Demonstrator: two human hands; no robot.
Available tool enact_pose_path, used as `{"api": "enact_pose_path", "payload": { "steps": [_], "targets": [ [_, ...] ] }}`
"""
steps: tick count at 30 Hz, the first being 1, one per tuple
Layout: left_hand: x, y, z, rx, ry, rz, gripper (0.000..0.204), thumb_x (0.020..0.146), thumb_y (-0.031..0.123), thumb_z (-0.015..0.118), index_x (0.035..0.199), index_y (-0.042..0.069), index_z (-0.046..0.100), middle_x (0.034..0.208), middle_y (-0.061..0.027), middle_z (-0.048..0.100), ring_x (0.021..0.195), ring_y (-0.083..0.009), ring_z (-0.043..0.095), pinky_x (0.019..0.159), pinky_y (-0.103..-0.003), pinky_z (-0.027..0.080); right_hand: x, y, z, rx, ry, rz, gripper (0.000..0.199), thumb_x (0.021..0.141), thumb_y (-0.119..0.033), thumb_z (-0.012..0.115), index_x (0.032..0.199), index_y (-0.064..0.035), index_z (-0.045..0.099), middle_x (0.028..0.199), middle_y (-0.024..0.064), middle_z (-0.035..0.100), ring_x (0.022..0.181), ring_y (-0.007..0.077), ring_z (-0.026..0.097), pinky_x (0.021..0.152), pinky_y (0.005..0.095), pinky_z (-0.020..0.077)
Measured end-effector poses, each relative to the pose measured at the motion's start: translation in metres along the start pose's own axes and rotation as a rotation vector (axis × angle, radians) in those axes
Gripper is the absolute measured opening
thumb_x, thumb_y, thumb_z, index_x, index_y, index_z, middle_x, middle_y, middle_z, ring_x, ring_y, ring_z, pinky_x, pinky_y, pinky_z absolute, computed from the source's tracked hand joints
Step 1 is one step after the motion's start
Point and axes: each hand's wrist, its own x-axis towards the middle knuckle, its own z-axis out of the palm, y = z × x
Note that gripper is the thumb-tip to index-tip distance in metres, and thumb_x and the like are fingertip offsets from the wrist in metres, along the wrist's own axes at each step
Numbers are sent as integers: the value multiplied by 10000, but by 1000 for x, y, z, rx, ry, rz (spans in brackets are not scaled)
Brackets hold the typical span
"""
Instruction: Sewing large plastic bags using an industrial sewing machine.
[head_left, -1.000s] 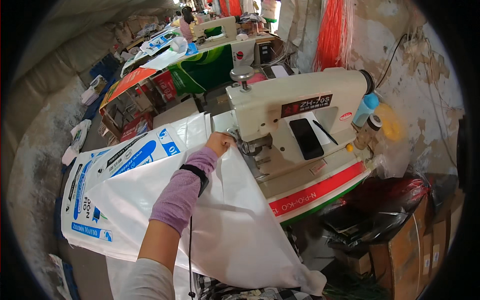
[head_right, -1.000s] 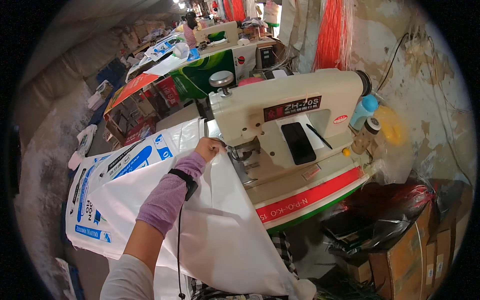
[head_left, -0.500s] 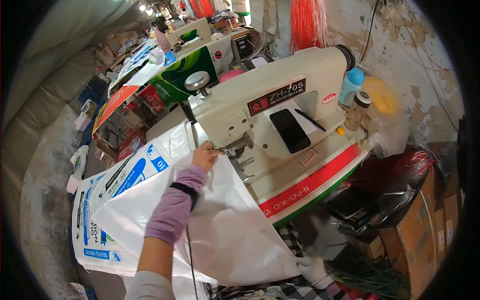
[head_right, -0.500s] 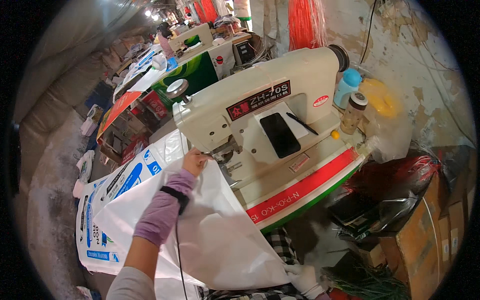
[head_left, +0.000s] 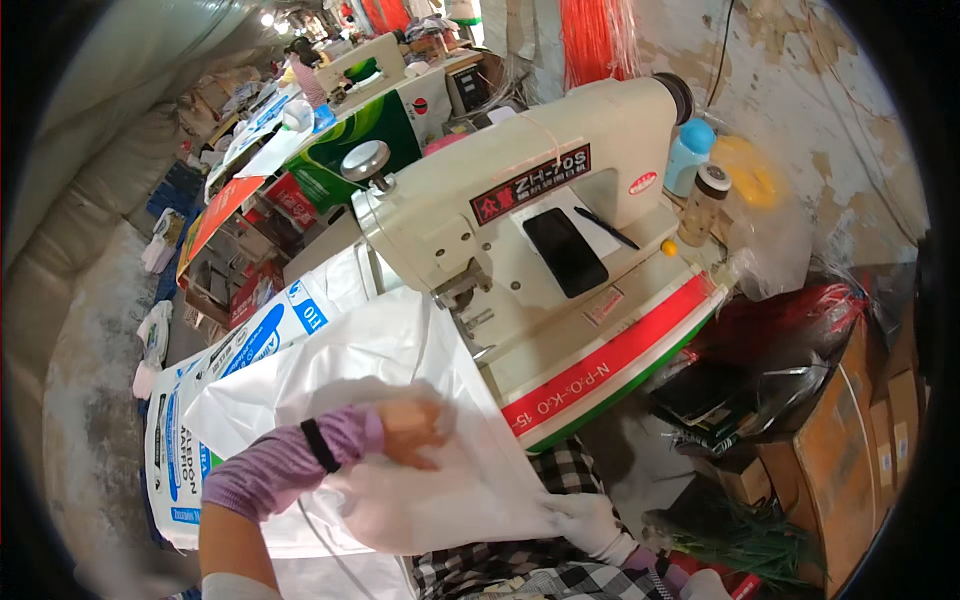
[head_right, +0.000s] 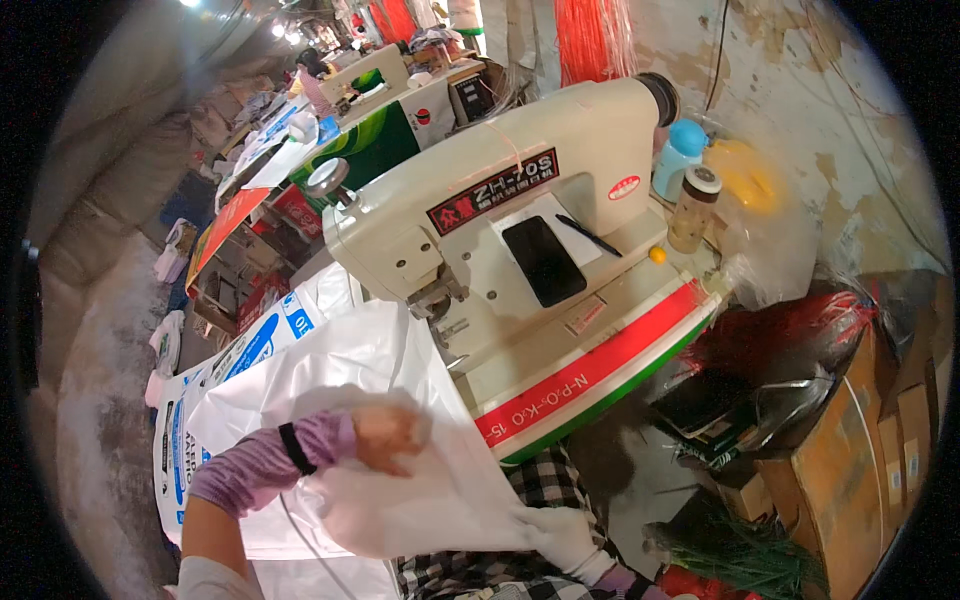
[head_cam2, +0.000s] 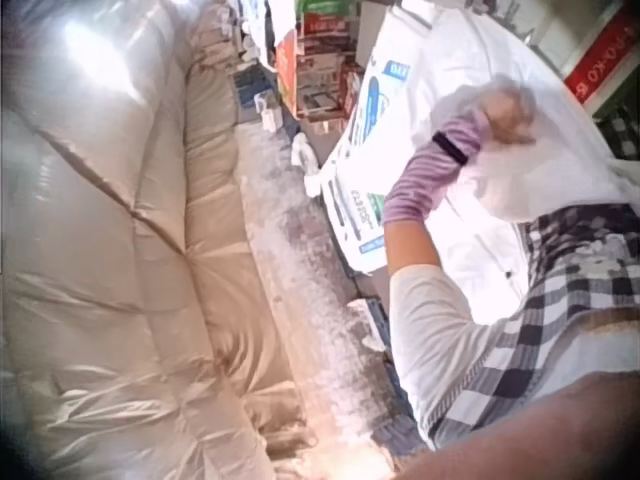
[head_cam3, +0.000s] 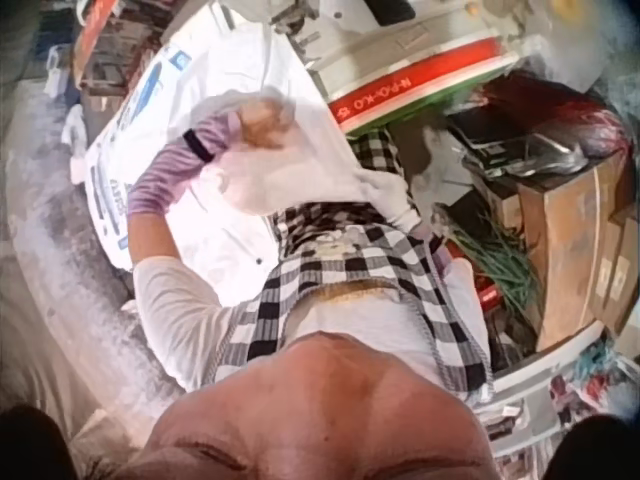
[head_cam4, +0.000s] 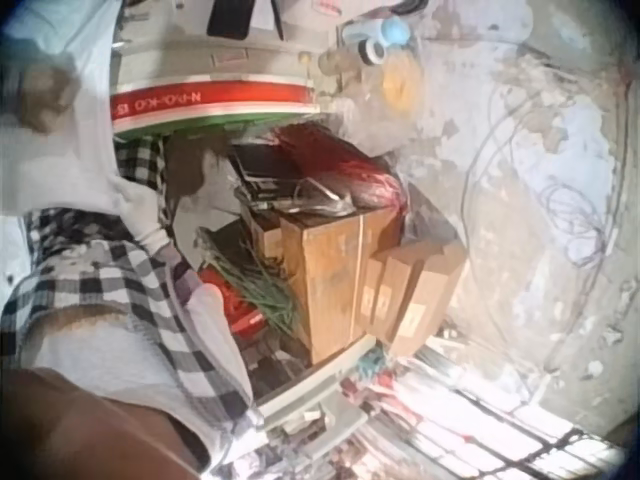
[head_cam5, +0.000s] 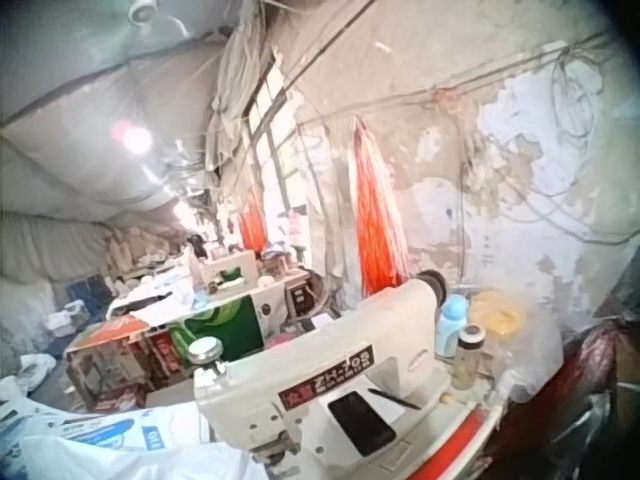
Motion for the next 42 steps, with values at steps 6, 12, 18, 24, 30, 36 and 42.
{"api": "enact_pose_path", "payload": {
  "steps": [6, 12, 18, 24, 30, 36, 42],
  "targets": [
    [-94, -27, -52, -514, -165, -729, 470, 810, 582, 555, 963, 168, 714, 873, -107, 682, 822, -280, 634, 801, -353, 477, 76, -40, 1, -12, 123, -83, 210, 802, -84, 595, 987, -89, 695, 700, 159, 629, 612, 269, 633, 570, 333, 492],
    [-47, 1, -105, -310, -247, -593, 515, 784, 562, 592, 975, 97, 704, 889, -159, 677, 874, -304, 629, 828, -359, 467, 161, -49, 17, -211, 166, -251, 252, 828, -122, 562, 1065, -128, 644, 634, 123, 594, 573, 286, 600, 530, 375, 463],
    [-102, 20, -150, -380, -292, -737, 386, 727, 404, 686, 958, 96, 699, 825, -86, 692, 829, -303, 641, 903, -383, 436, 156, -46, 19, -179, 187, -188, 316, 860, -138, 517, 1159, -154, 615, 653, 125, 605, 592, 296, 603, 559, 385, 475],
    [-154, 54, -154, 574, -366, -864, 138, 758, 254, 602, 825, 151, 667, 714, -43, 656, 749, -194, 650, 994, -439, 365, 215, -49, 26, -163, 186, -166, 250, 902, -136, 492, 1103, -78, 629, 844, 175, 637, 744, 290, 627, 683, 345, 497],
    [-36, 229, -54, -571, 242, -107, 106, 843, 200, 626, 858, 105, 671, 608, -94, 563, 540, -271, 575, 506, -388, 457, 142, -32, 94, 646, 174, -157, 343, 939, -218, 488, 1218, -27, 541, 1096, 143, 610, 1048, 231, 575, 923, 362, 442],
    [-32, 246, -52, -437, -68, -452, 258, 880, 279, 550, 1070, 122, 471, 650, -29, 618, 503, -266, 609, 418, -358, 466, 103, -69, 81, 997, -103, 73, 238, 946, -121, 467, 1117, 25, 545, 1035, 45, 636, 948, 207, 610, 836, 330, 481],
    [44, 216, -37, -477, -74, -146, 295, 792, 280, 575, 1009, 82, 546, 685, -98, 636, 692, -327, 648, 620, -442, 512, 36, -129, 6, 342, -396, 357, 654, 889, -216, 533, 1428, -19, 220, 836, 186, 635, 726, 276, 655, 672, 359, 519]
  ]
}}
